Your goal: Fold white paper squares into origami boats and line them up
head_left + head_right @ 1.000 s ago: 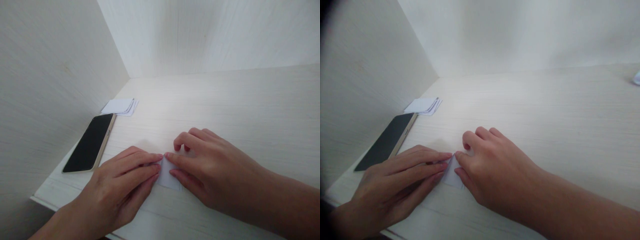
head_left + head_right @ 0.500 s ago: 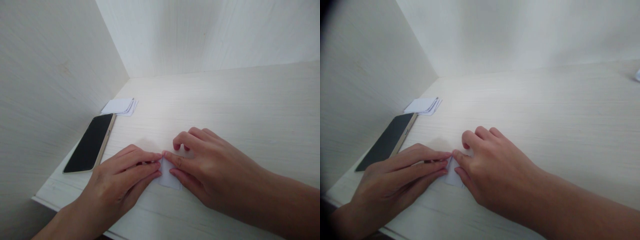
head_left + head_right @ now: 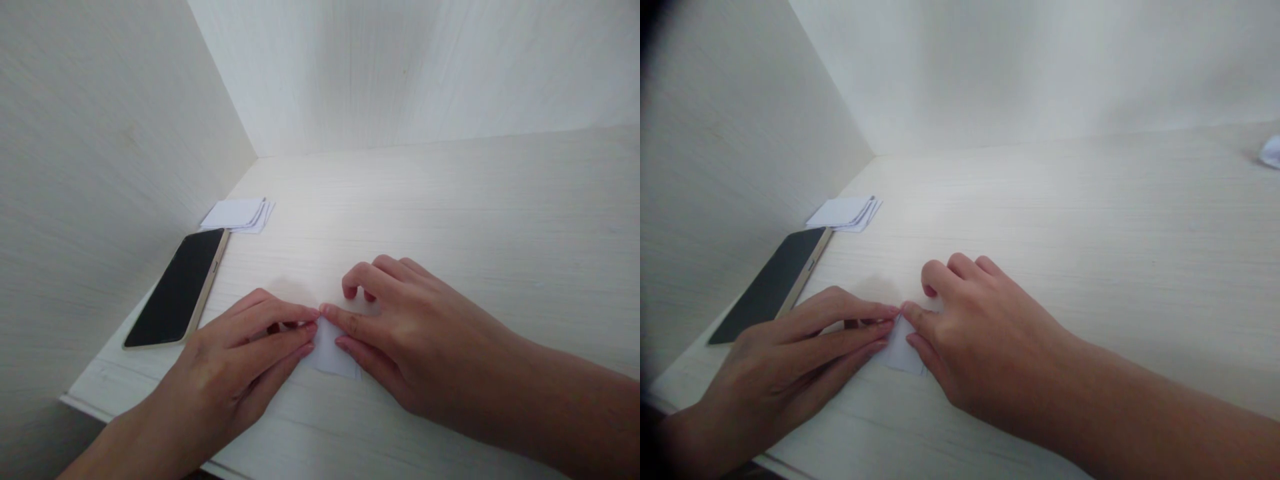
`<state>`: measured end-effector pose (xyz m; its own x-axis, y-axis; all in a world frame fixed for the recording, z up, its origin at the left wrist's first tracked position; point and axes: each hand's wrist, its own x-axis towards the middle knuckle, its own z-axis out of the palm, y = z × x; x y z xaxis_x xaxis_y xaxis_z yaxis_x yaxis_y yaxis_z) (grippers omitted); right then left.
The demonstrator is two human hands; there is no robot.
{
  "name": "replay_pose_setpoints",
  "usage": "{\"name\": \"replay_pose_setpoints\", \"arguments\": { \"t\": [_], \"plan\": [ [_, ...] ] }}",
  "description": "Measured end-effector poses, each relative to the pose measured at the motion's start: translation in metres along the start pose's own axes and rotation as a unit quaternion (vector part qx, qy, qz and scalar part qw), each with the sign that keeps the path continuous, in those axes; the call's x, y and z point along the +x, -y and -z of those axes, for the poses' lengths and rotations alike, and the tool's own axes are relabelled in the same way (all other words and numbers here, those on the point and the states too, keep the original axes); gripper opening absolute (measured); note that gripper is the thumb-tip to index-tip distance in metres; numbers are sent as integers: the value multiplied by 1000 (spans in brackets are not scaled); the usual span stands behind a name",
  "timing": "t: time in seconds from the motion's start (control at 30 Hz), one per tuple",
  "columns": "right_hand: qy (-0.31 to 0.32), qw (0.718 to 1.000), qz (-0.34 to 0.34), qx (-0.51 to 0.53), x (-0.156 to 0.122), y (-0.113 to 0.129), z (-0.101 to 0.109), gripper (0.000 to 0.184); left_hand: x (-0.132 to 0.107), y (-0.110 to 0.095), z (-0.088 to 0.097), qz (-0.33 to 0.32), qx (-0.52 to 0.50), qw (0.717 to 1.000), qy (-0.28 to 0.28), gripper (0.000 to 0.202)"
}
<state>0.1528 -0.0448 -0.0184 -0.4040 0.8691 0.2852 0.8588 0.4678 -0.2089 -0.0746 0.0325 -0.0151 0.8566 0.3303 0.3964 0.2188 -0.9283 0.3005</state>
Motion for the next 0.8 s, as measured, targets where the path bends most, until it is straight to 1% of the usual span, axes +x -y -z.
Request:
{"name": "replay_pose_setpoints", "arguments": {
  "t": [0.1,0.33,0.8],
  "plan": [
    [-7,1000,2,1,0,0,0,30,0,-1,0,7,-1,1000,1,18],
    [-6,1000,0,10,-1,1,-1,31,4,-1,0,1,-13,1000,-9,16],
    [-5,1000,-1,20,-1,0,-1,30,3,1,0,-3,-30,1000,-4,18]
  ]
}}
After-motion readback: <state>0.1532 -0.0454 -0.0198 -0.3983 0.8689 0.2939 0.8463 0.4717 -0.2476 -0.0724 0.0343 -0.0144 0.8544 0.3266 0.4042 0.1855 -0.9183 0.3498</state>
